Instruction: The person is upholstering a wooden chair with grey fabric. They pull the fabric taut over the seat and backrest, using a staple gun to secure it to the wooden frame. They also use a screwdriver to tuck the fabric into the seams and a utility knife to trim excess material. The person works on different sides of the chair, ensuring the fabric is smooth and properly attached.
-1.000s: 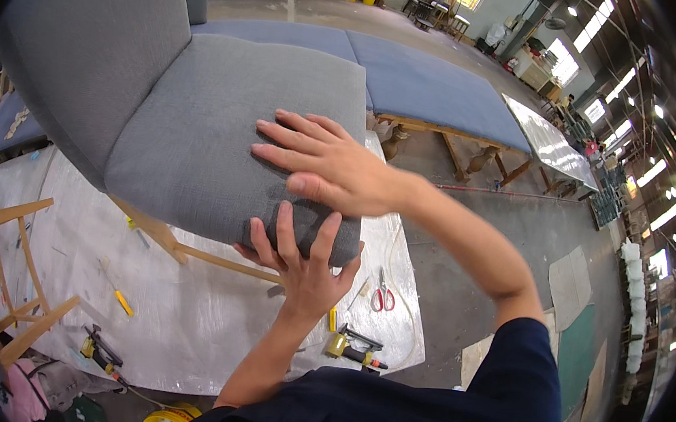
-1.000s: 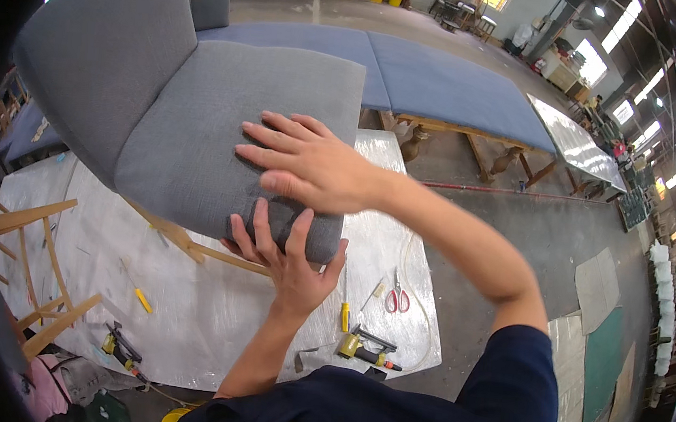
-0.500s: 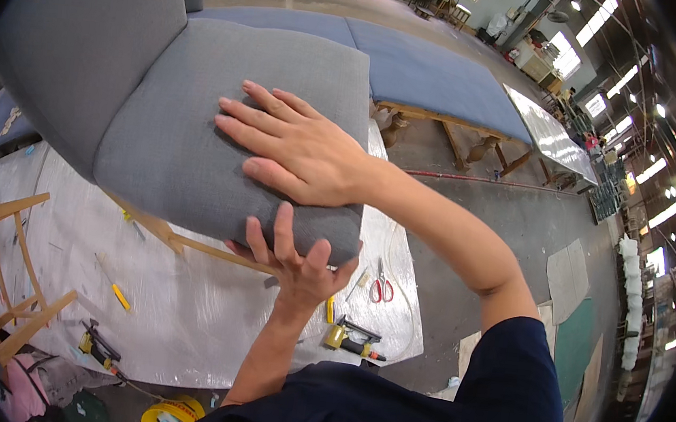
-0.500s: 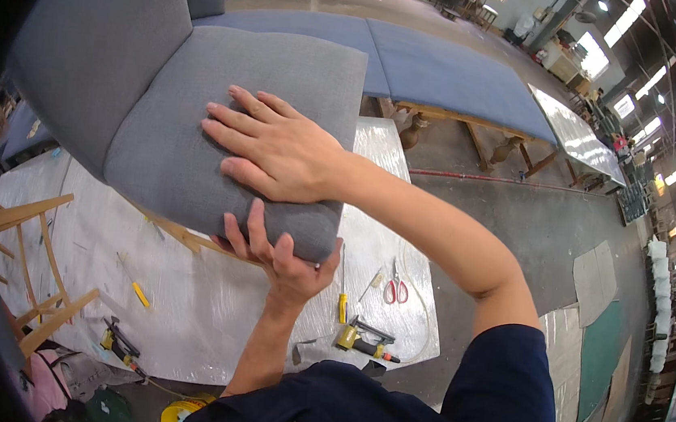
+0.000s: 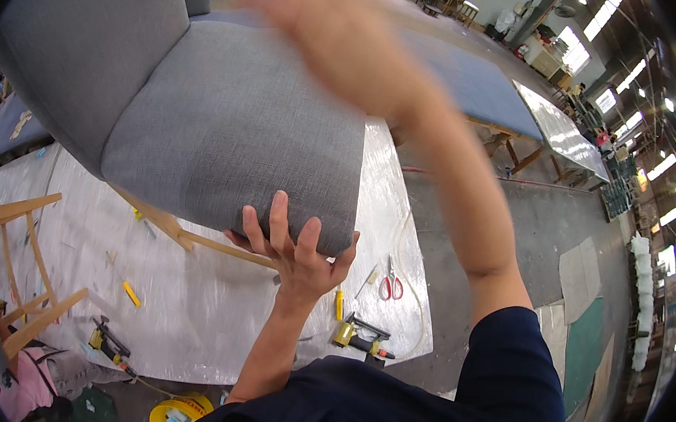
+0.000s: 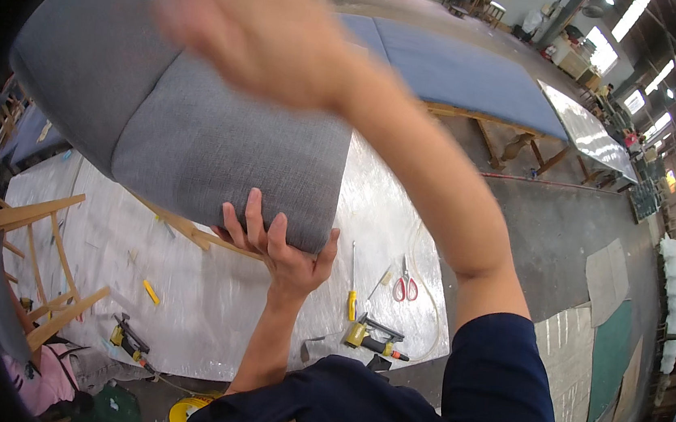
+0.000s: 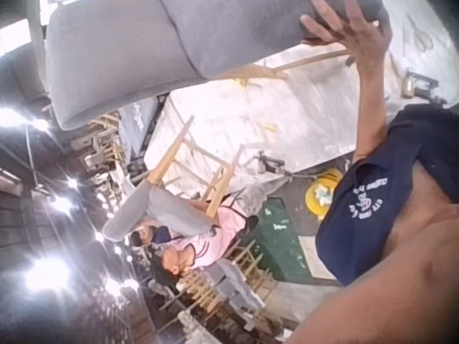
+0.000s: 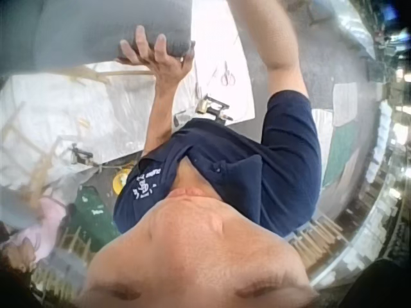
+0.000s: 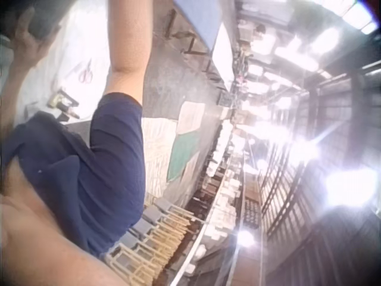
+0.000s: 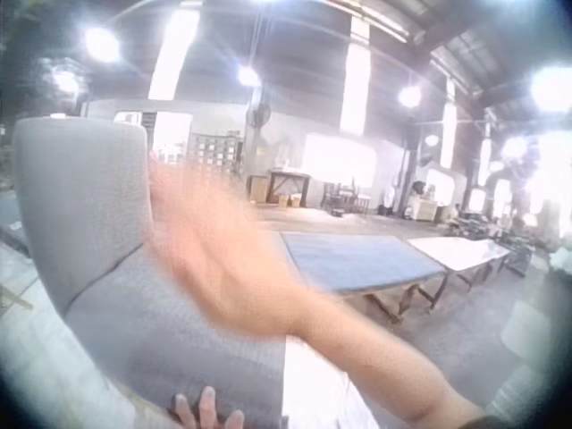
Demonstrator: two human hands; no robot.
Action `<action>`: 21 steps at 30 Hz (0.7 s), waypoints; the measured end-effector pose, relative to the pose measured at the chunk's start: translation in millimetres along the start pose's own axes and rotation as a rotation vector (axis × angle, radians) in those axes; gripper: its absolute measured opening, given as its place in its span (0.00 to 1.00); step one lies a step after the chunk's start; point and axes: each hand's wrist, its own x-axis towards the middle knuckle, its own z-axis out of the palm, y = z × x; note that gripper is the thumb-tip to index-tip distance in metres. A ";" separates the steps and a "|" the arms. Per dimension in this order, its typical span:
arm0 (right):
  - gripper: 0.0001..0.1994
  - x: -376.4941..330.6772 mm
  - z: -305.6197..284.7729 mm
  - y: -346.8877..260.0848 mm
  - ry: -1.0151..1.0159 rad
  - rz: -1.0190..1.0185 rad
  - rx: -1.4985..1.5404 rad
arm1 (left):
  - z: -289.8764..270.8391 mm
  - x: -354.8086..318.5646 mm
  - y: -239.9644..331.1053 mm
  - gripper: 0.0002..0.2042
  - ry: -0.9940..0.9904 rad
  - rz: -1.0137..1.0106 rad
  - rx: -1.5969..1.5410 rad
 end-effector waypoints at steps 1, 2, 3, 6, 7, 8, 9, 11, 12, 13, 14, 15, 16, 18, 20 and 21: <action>0.29 -16.3 14.9 -1.5 -0.015 0.012 -0.017 | -1.0 -2.7 -2.5 0.29 -0.026 0.016 0.024; 0.30 -27.5 24.0 -15.6 -0.077 0.088 0.063 | -6.8 -0.7 -6.0 0.29 -0.048 0.039 0.049; 0.30 -36.7 24.4 -25.9 -0.147 0.149 0.129 | -6.6 1.8 -2.4 0.29 -0.050 0.060 0.069; 0.30 -30.1 21.4 -16.0 -0.307 0.175 0.169 | -5.1 7.9 0.8 0.30 -0.056 0.019 0.058; 0.31 -27.7 19.1 -13.5 -0.302 0.175 0.185 | -7.9 12.1 0.0 0.32 -0.077 0.044 0.066; 0.32 -23.7 16.2 -13.2 -0.314 0.159 0.207 | -9.9 13.1 1.5 0.34 -0.087 0.049 0.082; 0.32 -18.7 12.8 -12.0 -0.327 0.143 0.227 | -11.1 14.0 3.6 0.35 -0.097 0.053 0.096; 0.33 9.0 -2.2 -8.1 -0.175 0.071 0.105 | -12.7 14.6 6.5 0.35 -0.122 0.030 0.111; 0.34 32.2 -15.9 -9.1 -0.092 0.035 0.053 | -15.4 14.5 4.9 0.35 -0.141 0.021 0.127; 0.34 70.9 -46.0 -10.6 0.037 -0.008 0.070 | -17.1 12.8 0.1 0.34 -0.118 0.022 0.123; 0.35 101.5 -70.2 -14.2 0.168 -0.056 0.088 | -19.1 12.6 -5.4 0.34 -0.091 0.025 0.123; 0.33 93.5 -75.0 -14.2 0.181 -0.013 0.066 | -13.7 10.0 0.3 0.33 -0.070 0.025 0.076; 0.32 83.9 -78.7 -14.3 0.194 0.029 0.044 | -9.4 8.9 7.0 0.33 -0.063 0.030 0.048; 0.30 60.1 -77.0 -10.6 0.212 0.116 0.006 | 0.8 4.5 17.7 0.33 -0.052 0.029 -0.009; 0.28 51.6 -56.0 -10.6 0.273 0.159 0.024 | -4.7 4.7 7.4 0.34 -0.056 0.039 0.042; 0.27 45.7 -44.6 -12.4 0.234 0.169 0.050 | -9.0 5.4 3.0 0.34 -0.057 0.044 0.062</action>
